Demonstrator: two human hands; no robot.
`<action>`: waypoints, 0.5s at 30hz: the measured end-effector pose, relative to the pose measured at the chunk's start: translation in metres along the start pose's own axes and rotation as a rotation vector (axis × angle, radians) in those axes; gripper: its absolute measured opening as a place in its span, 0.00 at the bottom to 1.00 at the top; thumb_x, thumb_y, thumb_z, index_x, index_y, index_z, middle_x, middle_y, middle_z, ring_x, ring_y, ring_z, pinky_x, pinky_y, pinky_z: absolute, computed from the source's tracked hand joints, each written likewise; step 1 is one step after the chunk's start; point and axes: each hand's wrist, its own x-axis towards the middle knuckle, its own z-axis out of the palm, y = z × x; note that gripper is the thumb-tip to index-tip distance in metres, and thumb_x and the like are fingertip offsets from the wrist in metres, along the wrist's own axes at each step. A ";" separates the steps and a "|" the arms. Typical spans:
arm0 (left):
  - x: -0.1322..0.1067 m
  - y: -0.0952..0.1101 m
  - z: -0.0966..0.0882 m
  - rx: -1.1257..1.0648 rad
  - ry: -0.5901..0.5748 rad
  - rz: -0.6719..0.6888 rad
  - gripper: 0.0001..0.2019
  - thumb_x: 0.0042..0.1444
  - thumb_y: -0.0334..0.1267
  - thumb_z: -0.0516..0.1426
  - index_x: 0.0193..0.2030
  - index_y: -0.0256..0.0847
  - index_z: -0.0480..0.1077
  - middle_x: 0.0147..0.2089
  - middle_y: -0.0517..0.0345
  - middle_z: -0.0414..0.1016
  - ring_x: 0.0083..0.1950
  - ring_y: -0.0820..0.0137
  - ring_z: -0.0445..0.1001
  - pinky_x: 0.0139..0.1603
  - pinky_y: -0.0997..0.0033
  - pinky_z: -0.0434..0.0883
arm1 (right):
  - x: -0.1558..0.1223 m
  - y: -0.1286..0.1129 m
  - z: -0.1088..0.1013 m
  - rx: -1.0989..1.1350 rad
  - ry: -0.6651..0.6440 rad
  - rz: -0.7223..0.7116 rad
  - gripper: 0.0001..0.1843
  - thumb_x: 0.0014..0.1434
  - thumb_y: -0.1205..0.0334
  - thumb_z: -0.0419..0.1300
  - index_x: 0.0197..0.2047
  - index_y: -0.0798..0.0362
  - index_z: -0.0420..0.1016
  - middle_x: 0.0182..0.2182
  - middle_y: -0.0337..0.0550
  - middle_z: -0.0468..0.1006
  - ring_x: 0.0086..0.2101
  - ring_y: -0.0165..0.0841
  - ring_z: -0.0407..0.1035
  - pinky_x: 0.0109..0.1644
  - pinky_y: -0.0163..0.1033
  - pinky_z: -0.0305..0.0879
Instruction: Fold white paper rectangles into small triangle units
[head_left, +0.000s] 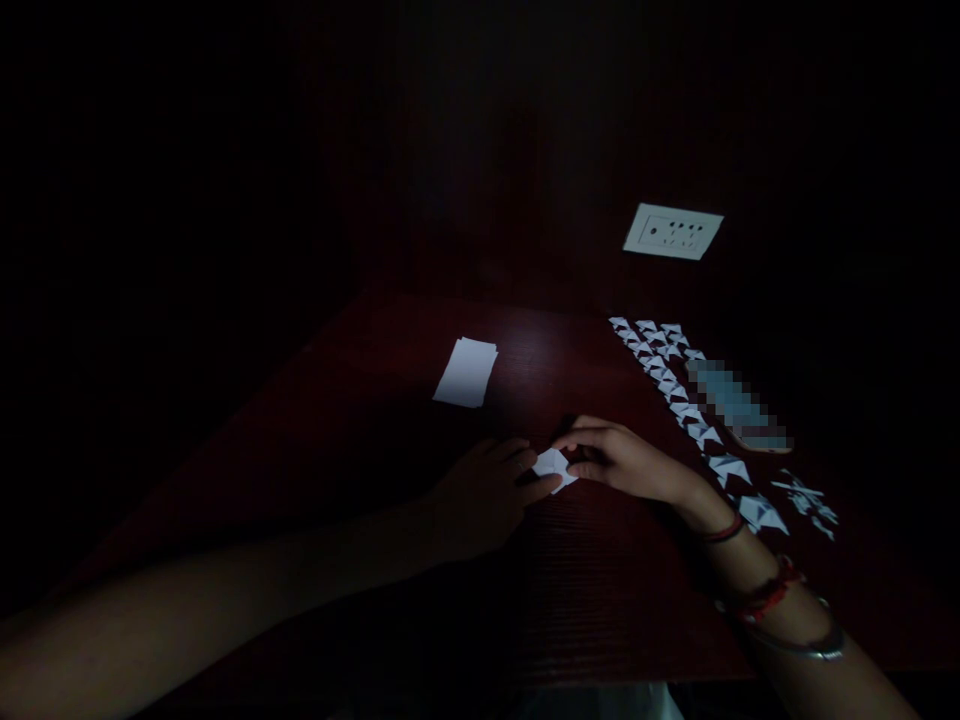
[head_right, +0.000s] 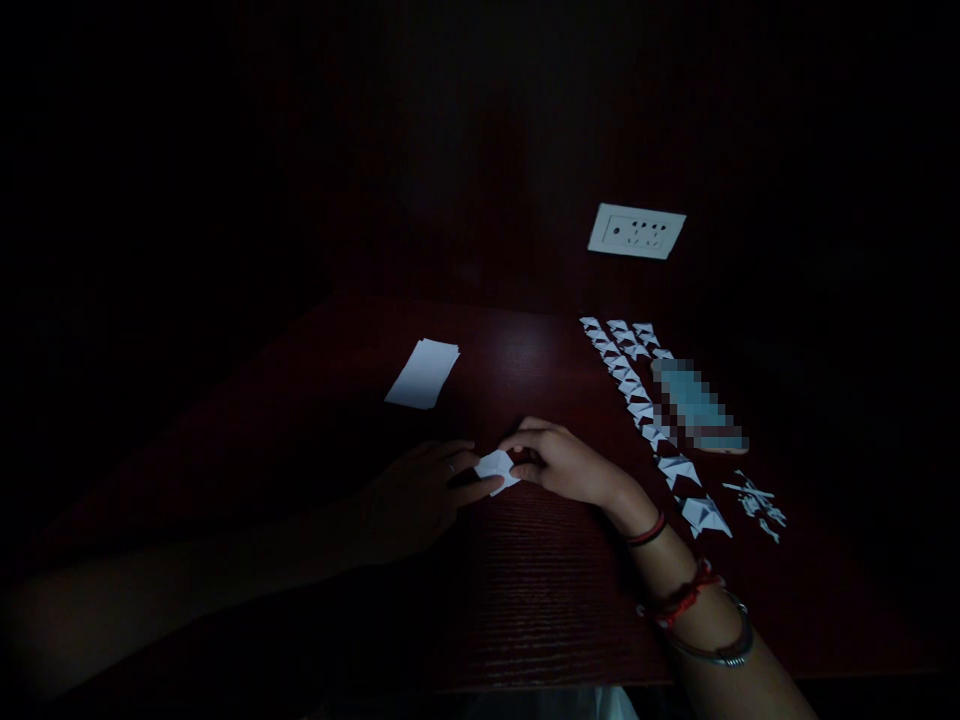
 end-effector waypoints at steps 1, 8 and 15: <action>0.000 0.000 0.000 0.003 0.000 0.002 0.23 0.54 0.34 0.48 0.57 0.47 0.50 0.53 0.53 0.57 0.56 0.58 0.51 0.50 0.55 0.53 | 0.000 0.000 0.000 0.011 0.000 0.004 0.13 0.51 0.67 0.57 0.42 0.53 0.69 0.34 0.42 0.66 0.35 0.29 0.62 0.39 0.35 0.61; 0.001 0.001 -0.002 0.025 0.023 0.004 0.22 0.54 0.33 0.48 0.56 0.47 0.52 0.57 0.53 0.52 0.57 0.59 0.51 0.50 0.58 0.55 | 0.001 0.003 0.002 0.053 0.029 0.040 0.12 0.49 0.69 0.58 0.40 0.54 0.67 0.33 0.41 0.66 0.33 0.29 0.61 0.36 0.34 0.61; 0.002 0.000 -0.001 -0.001 0.002 0.020 0.22 0.53 0.32 0.48 0.56 0.46 0.52 0.56 0.57 0.55 0.55 0.62 0.52 0.50 0.60 0.54 | 0.000 0.006 0.005 0.072 0.062 0.032 0.15 0.49 0.69 0.58 0.42 0.54 0.65 0.33 0.40 0.66 0.33 0.29 0.62 0.36 0.35 0.60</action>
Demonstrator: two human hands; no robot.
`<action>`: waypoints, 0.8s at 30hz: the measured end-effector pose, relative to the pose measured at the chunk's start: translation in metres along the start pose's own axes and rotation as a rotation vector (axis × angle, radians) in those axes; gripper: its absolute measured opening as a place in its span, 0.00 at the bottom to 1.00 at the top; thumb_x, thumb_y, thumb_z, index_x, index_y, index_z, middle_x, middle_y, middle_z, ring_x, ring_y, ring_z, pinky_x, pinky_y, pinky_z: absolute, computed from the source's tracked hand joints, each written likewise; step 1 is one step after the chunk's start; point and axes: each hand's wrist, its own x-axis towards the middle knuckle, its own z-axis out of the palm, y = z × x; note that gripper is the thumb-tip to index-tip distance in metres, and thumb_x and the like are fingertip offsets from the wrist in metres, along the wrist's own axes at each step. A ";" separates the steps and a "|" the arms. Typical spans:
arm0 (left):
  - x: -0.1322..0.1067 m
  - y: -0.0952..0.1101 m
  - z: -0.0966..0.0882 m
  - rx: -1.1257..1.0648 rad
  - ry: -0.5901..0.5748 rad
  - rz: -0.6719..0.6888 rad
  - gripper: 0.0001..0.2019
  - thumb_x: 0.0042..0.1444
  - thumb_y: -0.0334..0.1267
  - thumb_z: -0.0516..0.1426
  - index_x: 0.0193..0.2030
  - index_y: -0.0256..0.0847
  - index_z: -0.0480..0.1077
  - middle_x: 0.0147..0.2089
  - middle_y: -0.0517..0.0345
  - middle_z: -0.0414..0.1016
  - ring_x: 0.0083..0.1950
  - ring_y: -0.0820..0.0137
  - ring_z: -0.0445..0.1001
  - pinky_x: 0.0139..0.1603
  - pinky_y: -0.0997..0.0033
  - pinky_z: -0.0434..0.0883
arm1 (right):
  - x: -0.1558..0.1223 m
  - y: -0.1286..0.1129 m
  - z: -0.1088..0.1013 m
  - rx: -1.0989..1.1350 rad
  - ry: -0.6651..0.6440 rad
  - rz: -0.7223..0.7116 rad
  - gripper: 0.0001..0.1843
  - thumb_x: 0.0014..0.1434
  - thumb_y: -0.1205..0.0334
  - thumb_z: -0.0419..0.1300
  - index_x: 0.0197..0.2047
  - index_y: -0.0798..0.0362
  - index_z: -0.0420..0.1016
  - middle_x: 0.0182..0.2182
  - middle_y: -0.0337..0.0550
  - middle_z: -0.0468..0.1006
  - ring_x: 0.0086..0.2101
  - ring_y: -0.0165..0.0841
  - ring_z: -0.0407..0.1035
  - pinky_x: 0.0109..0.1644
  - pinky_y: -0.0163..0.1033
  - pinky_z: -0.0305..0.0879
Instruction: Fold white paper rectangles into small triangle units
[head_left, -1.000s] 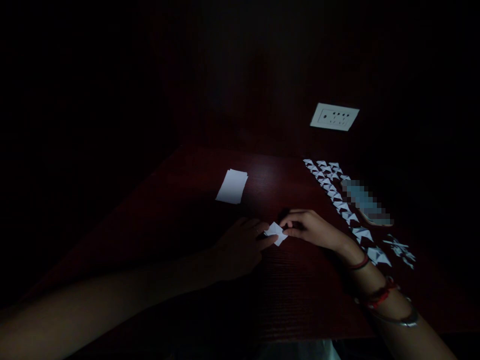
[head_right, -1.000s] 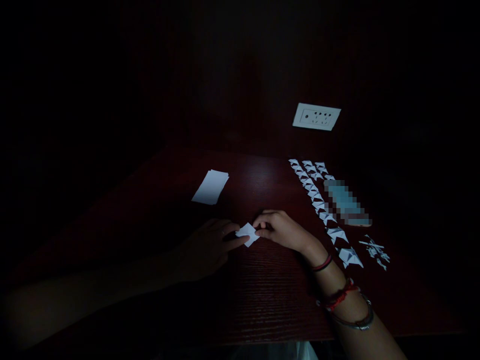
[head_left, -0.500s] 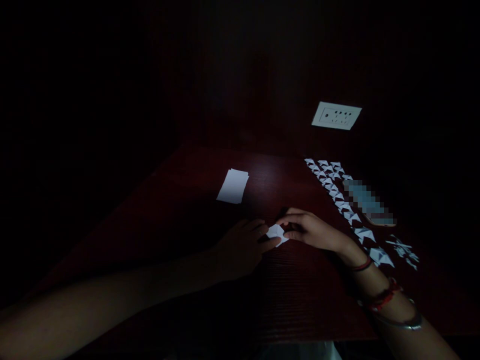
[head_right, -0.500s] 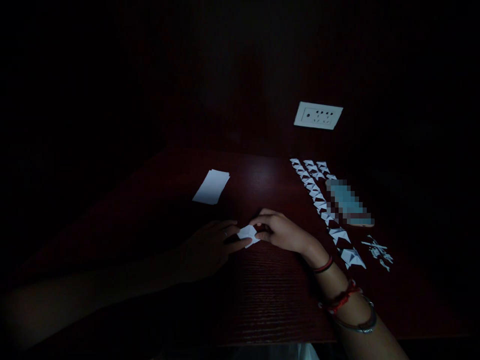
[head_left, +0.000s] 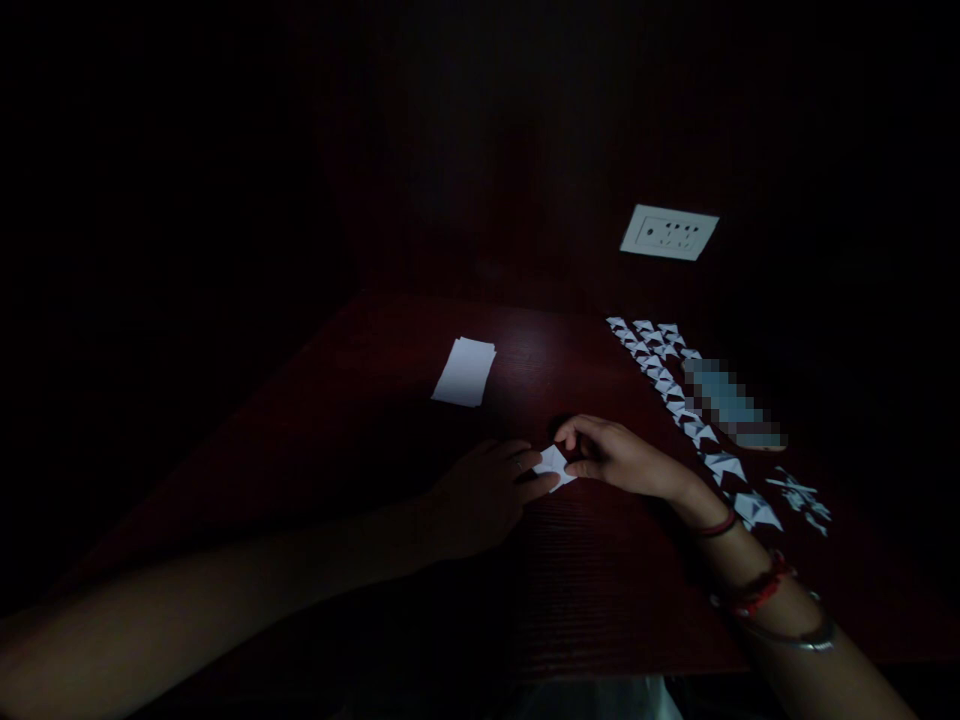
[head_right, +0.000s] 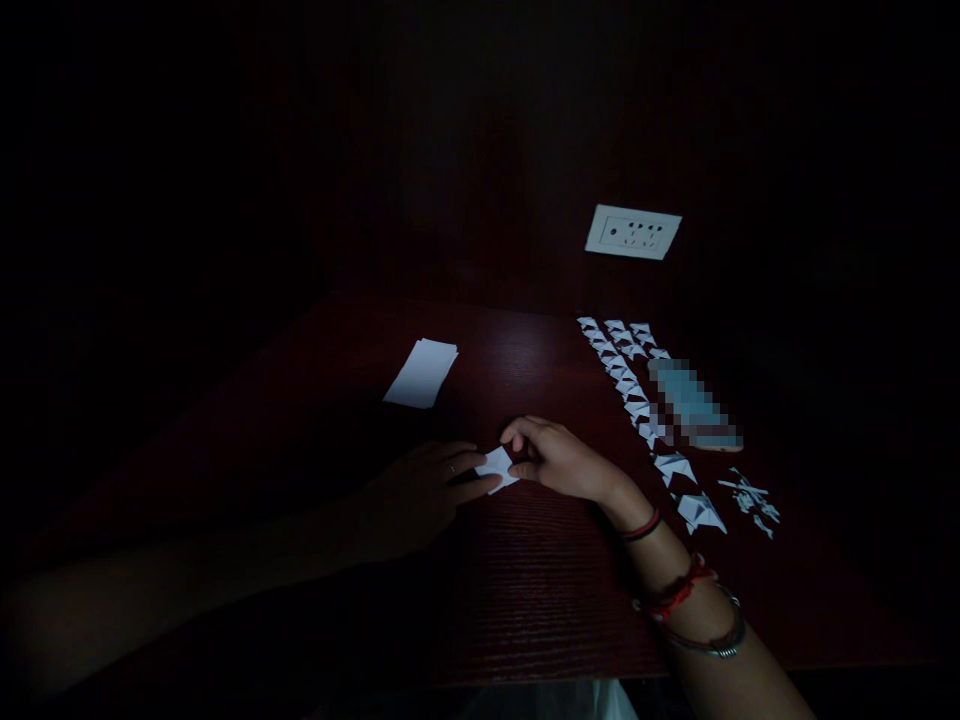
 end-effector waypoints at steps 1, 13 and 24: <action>0.000 0.000 0.000 -0.005 -0.003 0.000 0.22 0.53 0.33 0.48 0.56 0.46 0.52 0.56 0.57 0.55 0.55 0.62 0.52 0.50 0.60 0.55 | 0.000 0.000 0.000 -0.001 -0.002 0.001 0.15 0.49 0.69 0.58 0.42 0.54 0.65 0.33 0.40 0.66 0.33 0.29 0.62 0.36 0.35 0.61; -0.001 -0.002 0.002 -0.001 0.001 0.028 0.23 0.54 0.32 0.47 0.58 0.45 0.50 0.56 0.54 0.55 0.55 0.62 0.54 0.50 0.61 0.55 | 0.002 -0.003 -0.002 -0.020 -0.050 0.005 0.11 0.49 0.70 0.57 0.38 0.54 0.69 0.31 0.41 0.66 0.31 0.28 0.61 0.35 0.34 0.60; -0.001 0.000 0.002 -0.008 -0.005 0.024 0.23 0.54 0.33 0.47 0.58 0.44 0.49 0.56 0.54 0.55 0.54 0.61 0.53 0.49 0.60 0.55 | 0.002 -0.002 -0.002 -0.033 -0.058 0.000 0.11 0.49 0.69 0.57 0.39 0.54 0.68 0.31 0.40 0.66 0.32 0.29 0.61 0.36 0.34 0.60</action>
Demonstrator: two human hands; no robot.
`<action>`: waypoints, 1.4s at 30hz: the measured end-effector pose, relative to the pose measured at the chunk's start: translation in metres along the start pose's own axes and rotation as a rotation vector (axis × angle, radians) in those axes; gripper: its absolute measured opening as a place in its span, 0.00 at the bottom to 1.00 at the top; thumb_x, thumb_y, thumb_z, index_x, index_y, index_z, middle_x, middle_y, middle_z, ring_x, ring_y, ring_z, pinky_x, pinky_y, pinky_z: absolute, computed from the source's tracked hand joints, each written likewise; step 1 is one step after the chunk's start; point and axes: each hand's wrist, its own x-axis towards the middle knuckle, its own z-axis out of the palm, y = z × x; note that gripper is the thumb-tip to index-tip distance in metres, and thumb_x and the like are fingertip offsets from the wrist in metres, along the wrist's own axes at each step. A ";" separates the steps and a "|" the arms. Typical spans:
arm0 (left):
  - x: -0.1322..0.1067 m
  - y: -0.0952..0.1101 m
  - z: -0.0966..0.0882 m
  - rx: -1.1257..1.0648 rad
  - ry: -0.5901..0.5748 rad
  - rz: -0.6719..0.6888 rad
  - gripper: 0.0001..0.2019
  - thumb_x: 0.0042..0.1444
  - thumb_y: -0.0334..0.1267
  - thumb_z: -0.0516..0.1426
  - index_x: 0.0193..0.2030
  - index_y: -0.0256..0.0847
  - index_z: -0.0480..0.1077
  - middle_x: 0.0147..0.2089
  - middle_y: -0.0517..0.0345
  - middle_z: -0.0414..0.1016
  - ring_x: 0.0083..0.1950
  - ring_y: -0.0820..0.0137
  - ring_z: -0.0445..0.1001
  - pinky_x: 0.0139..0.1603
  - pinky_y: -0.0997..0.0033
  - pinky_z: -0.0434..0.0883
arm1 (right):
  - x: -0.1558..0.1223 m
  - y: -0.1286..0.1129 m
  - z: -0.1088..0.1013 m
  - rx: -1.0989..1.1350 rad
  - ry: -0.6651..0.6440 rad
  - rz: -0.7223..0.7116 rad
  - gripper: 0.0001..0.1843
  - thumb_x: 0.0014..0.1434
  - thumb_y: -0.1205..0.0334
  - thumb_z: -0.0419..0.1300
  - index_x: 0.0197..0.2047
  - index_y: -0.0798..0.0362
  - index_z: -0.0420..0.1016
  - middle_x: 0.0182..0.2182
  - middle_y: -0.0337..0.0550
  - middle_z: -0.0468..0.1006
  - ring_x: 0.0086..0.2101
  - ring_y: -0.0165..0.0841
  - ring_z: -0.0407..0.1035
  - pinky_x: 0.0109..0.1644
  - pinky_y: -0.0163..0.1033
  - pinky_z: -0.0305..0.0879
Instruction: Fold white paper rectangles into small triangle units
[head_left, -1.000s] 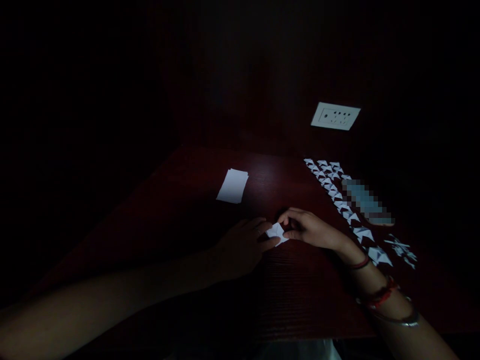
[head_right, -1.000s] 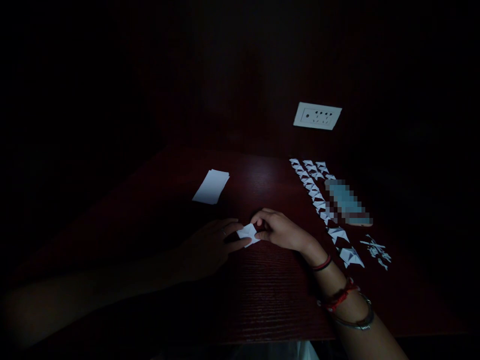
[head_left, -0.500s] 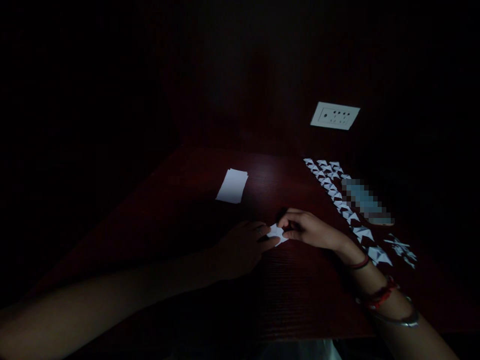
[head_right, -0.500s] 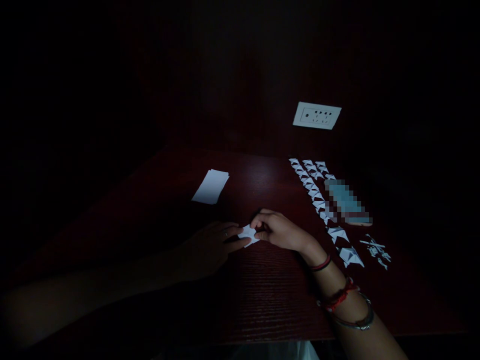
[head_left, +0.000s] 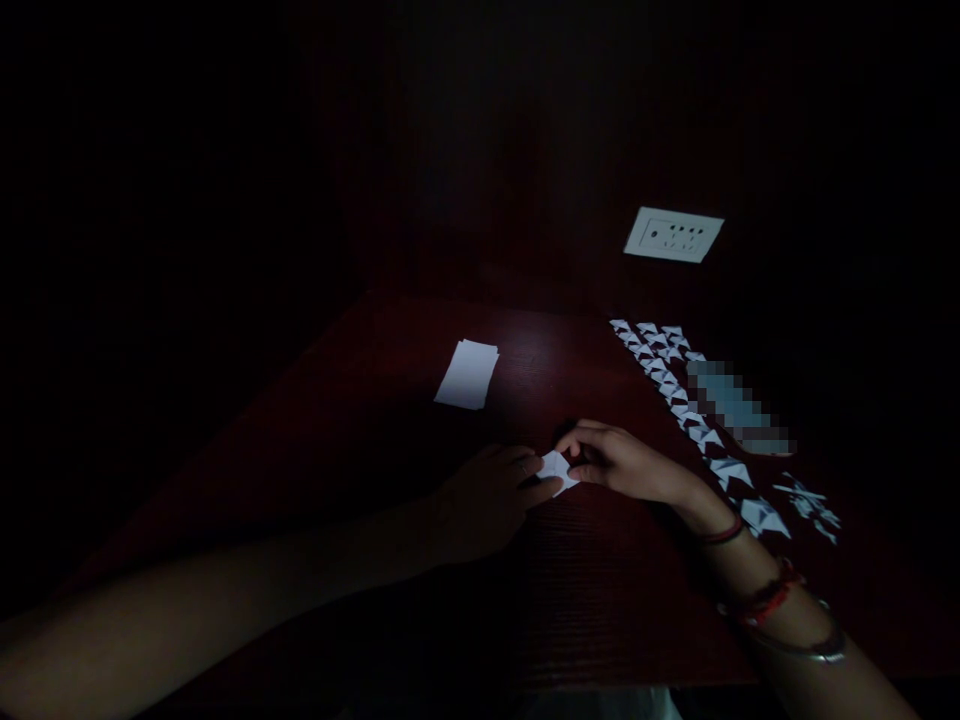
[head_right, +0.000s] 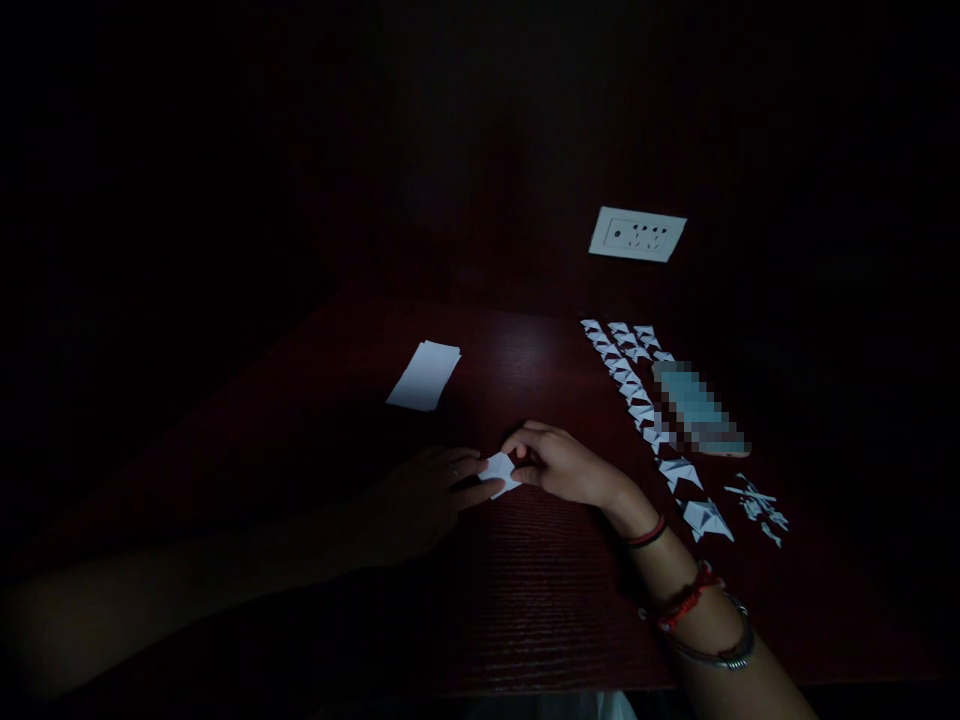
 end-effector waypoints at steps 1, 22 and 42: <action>0.000 0.000 0.000 0.001 0.003 0.002 0.23 0.54 0.33 0.47 0.58 0.44 0.49 0.56 0.54 0.55 0.55 0.61 0.53 0.49 0.60 0.55 | 0.000 0.000 0.000 -0.001 -0.002 0.001 0.11 0.49 0.69 0.57 0.39 0.54 0.68 0.31 0.40 0.66 0.32 0.28 0.61 0.36 0.34 0.60; -0.001 0.000 0.002 0.004 0.024 0.006 0.21 0.55 0.32 0.47 0.56 0.44 0.51 0.55 0.55 0.57 0.54 0.61 0.54 0.48 0.59 0.56 | 0.000 -0.001 0.001 0.012 -0.021 0.006 0.12 0.49 0.70 0.56 0.39 0.54 0.67 0.31 0.40 0.65 0.32 0.29 0.61 0.36 0.35 0.60; -0.002 -0.001 0.001 -0.004 0.009 -0.002 0.21 0.55 0.32 0.47 0.57 0.45 0.51 0.54 0.53 0.58 0.54 0.61 0.54 0.50 0.59 0.55 | 0.003 0.002 0.006 0.081 0.138 0.050 0.09 0.50 0.67 0.56 0.38 0.55 0.68 0.31 0.41 0.67 0.30 0.28 0.61 0.34 0.34 0.60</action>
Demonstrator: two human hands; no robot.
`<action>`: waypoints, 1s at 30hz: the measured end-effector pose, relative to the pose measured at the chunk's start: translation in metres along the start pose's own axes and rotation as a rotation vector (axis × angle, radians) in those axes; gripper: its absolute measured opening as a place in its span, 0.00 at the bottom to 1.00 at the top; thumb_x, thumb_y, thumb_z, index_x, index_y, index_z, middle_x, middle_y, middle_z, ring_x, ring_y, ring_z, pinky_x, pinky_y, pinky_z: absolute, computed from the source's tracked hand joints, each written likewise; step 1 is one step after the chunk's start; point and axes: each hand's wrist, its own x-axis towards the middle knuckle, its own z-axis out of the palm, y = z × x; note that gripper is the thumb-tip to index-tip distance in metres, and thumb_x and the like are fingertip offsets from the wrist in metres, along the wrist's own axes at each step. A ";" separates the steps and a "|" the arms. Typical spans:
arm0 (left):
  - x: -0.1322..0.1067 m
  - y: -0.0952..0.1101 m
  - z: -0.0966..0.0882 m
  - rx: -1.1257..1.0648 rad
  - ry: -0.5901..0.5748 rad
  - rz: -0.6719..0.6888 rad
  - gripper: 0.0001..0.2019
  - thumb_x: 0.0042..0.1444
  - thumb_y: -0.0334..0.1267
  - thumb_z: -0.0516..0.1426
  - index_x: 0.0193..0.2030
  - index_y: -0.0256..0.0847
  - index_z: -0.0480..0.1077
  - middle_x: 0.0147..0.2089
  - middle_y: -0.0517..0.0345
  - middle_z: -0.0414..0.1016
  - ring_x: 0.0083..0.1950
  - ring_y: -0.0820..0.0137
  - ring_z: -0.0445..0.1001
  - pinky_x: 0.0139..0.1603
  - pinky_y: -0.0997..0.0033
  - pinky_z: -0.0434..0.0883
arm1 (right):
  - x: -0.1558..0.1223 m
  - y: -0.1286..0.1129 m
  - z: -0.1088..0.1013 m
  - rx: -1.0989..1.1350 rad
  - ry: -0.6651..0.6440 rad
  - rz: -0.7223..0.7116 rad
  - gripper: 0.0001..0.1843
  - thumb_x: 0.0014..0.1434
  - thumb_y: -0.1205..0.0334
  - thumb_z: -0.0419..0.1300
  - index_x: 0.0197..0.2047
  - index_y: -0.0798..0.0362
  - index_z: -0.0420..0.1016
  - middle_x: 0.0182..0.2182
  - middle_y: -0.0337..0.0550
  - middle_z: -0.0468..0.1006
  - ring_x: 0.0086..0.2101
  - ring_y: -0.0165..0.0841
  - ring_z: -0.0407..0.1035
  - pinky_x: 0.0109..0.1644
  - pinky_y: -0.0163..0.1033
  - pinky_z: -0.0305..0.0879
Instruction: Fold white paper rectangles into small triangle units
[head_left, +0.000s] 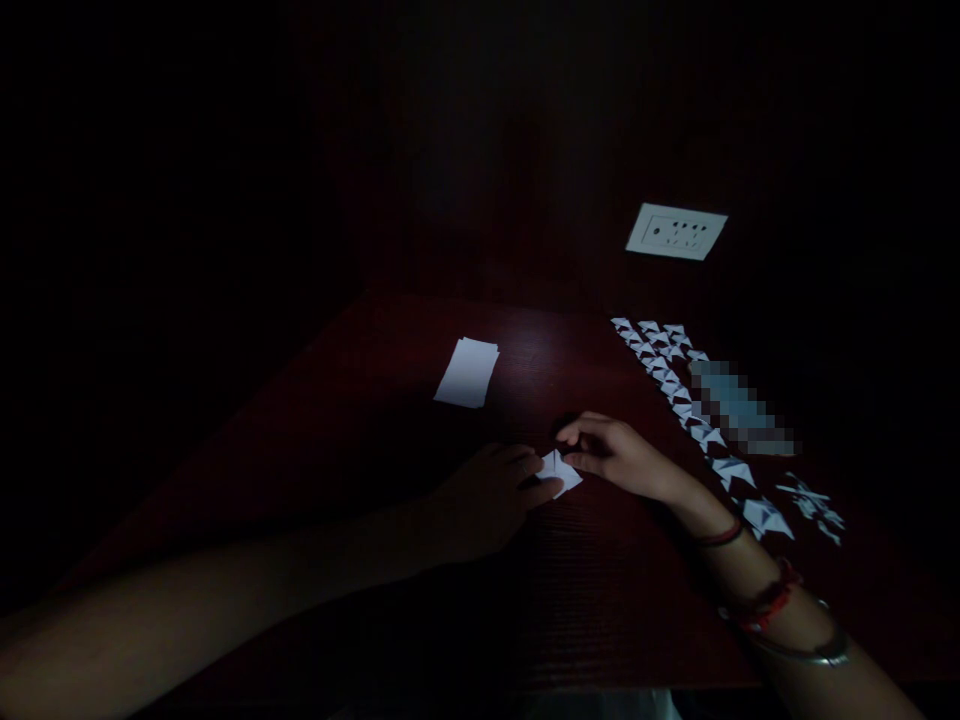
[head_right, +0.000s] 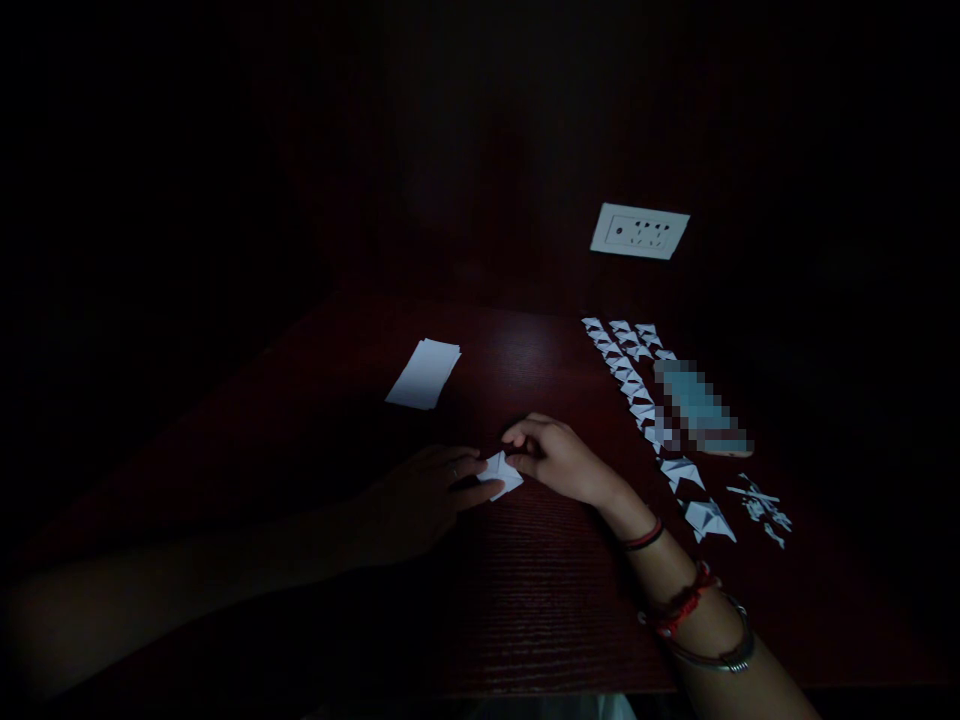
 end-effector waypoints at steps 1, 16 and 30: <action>0.000 0.000 0.000 -0.001 0.000 0.004 0.21 0.55 0.32 0.47 0.57 0.45 0.51 0.54 0.53 0.58 0.54 0.61 0.54 0.49 0.59 0.55 | 0.000 0.001 0.000 -0.025 0.001 -0.003 0.09 0.50 0.67 0.56 0.37 0.55 0.69 0.31 0.41 0.67 0.31 0.28 0.62 0.35 0.35 0.60; 0.001 0.000 -0.001 -0.007 -0.005 0.009 0.22 0.53 0.32 0.49 0.56 0.43 0.52 0.54 0.53 0.57 0.55 0.60 0.54 0.51 0.58 0.55 | 0.001 0.000 0.002 0.007 -0.045 0.063 0.08 0.49 0.66 0.57 0.36 0.55 0.70 0.30 0.42 0.66 0.32 0.29 0.63 0.36 0.35 0.61; 0.002 0.000 0.000 -0.032 -0.008 0.007 0.22 0.54 0.32 0.47 0.56 0.43 0.52 0.55 0.53 0.56 0.55 0.59 0.52 0.50 0.57 0.54 | 0.000 -0.001 0.002 -0.017 -0.067 0.051 0.07 0.49 0.67 0.57 0.35 0.55 0.70 0.29 0.40 0.66 0.30 0.28 0.62 0.34 0.34 0.60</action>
